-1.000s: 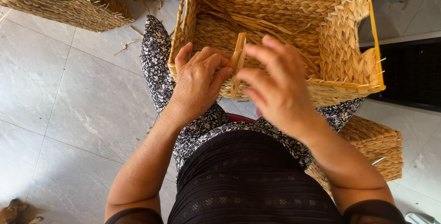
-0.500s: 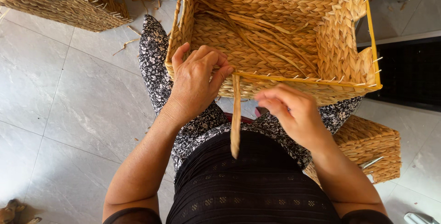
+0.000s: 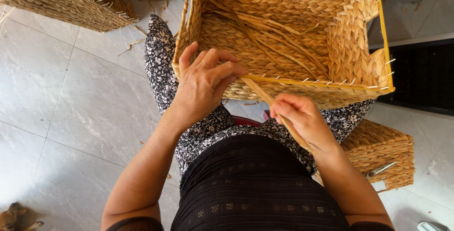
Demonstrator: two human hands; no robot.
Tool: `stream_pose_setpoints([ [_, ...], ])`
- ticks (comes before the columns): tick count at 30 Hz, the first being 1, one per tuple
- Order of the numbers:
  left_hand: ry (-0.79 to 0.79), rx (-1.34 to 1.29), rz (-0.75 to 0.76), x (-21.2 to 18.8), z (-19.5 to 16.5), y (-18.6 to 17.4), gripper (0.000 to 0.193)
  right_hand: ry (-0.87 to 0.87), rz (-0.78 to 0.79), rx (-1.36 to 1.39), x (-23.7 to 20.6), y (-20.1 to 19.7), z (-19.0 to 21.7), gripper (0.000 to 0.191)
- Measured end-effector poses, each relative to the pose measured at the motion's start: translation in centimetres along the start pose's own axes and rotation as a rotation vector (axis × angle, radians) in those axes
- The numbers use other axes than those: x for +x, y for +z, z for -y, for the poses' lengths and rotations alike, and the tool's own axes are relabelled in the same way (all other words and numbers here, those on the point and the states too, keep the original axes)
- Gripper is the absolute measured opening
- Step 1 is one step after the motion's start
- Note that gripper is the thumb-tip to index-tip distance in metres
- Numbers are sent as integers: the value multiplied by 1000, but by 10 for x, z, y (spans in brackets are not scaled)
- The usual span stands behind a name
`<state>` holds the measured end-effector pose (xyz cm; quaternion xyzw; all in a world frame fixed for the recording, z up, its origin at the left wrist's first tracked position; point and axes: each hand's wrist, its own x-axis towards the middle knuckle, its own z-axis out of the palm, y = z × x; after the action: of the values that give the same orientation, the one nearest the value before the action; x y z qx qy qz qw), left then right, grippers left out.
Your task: The person sits on the floor with a woven water hyacinth basket on their lap and weaves a flat fiber strip along the basket's rim, tucking and pressing the strip into the woven edge. They work the strip around the rim, folding it over the border and securing it into the weave as they go.
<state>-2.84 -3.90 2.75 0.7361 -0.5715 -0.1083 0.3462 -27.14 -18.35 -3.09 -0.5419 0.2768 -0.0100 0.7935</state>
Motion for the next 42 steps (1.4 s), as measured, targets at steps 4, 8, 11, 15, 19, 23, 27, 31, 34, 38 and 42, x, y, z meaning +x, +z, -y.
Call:
stream_pose_setpoints([
  [4, 43, 111, -45, 0, -1, 6, 19, -139, -36, -183, -20, 13, 12, 24],
  [8, 32, 53, -10, 1, 0, 2, 19, -94, -106, -336, -15, 41, 39, 27],
  [11, 48, -25, -54, 6, -2, 3, 15, -250, 16, 5, 8, 53, 62, 25],
  [15, -149, 33, -43, 14, -8, 14, 15, -730, 98, -212, 50, 43, 96, 22],
  [19, -196, 28, -25, 16, -10, 17, 19, -1034, -64, -1258, 85, 32, 115, 32],
  [23, -186, -58, -9, 16, -10, 13, 15, -990, -134, -1405, 107, 24, 120, 21],
  [27, -144, -59, -2, 16, -11, 8, 12, -768, -248, -1208, 106, 11, 128, 12],
  [31, -184, 2, 33, 19, -12, 10, 10, -271, -128, -910, 97, 10, 135, 10],
  [34, -178, 29, 10, 18, -12, 13, 13, -429, 9, -770, 90, 15, 138, 8],
  [38, -158, 125, -23, 15, -12, 20, 15, -556, 27, -723, 88, 19, 138, 9],
  [42, -141, 163, -28, 13, -10, 26, 22, -446, -32, -655, 91, 20, 129, 11],
])
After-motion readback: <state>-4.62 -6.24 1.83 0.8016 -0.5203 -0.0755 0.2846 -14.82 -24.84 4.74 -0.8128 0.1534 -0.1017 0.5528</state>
